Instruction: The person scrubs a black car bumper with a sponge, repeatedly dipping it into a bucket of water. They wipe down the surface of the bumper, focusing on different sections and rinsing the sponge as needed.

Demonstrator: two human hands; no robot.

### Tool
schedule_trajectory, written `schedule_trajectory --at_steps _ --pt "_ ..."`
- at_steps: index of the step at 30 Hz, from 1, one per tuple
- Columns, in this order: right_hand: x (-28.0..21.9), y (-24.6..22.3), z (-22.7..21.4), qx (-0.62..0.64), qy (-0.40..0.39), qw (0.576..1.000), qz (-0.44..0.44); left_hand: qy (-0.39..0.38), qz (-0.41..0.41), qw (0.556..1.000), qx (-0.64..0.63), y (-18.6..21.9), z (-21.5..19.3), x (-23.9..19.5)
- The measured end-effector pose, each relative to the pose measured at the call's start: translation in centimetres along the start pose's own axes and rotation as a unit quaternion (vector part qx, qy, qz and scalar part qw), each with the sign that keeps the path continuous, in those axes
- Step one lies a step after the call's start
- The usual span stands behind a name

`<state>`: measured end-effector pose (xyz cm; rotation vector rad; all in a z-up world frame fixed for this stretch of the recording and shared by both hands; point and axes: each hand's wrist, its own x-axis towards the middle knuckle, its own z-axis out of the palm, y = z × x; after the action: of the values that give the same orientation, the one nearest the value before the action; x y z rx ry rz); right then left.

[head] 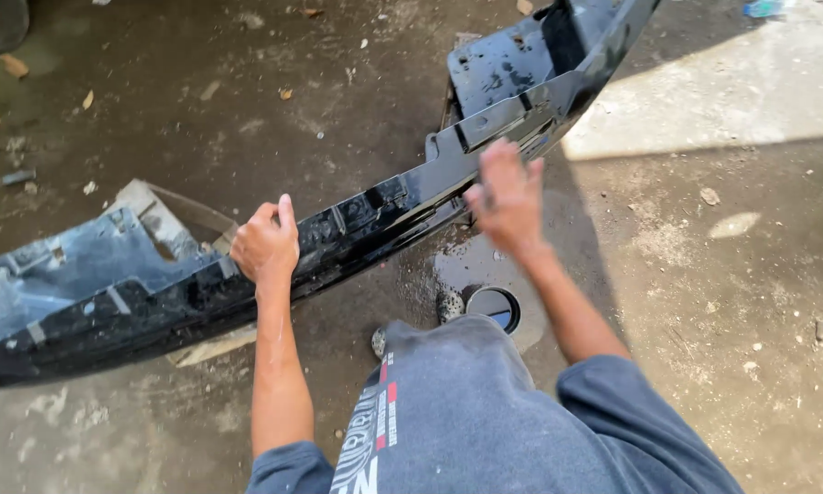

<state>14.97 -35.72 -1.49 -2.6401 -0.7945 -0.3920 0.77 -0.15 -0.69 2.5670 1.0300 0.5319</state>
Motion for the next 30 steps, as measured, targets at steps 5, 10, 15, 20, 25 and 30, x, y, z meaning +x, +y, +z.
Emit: schedule_trajectory --at_steps 5,10,15,20,25,30 --pt "2.2 7.1 1.3 0.036 0.075 0.995 0.062 0.000 -0.018 1.000 0.001 -0.1 -0.4 -0.4" --pt "-1.3 2.2 1.6 0.115 0.039 0.990 -0.068 0.011 -0.022 0.999 -0.027 0.6 0.0 -0.3" --pt "2.2 10.3 0.1 0.030 0.059 0.998 0.007 0.028 -0.010 1.000 -0.009 0.6 0.2 -0.5" --pt "-2.2 -2.9 1.6 0.184 0.027 0.968 -0.167 0.064 0.009 0.998 -0.016 1.0 0.4 -0.6" --pt "1.0 4.8 0.0 0.096 -0.006 0.973 -0.210 0.072 0.002 0.997 -0.039 1.1 0.6 -0.2" --pt "0.7 5.3 2.1 0.109 0.135 0.983 -0.061 0.060 0.002 0.998 -0.022 0.7 0.7 -0.8"
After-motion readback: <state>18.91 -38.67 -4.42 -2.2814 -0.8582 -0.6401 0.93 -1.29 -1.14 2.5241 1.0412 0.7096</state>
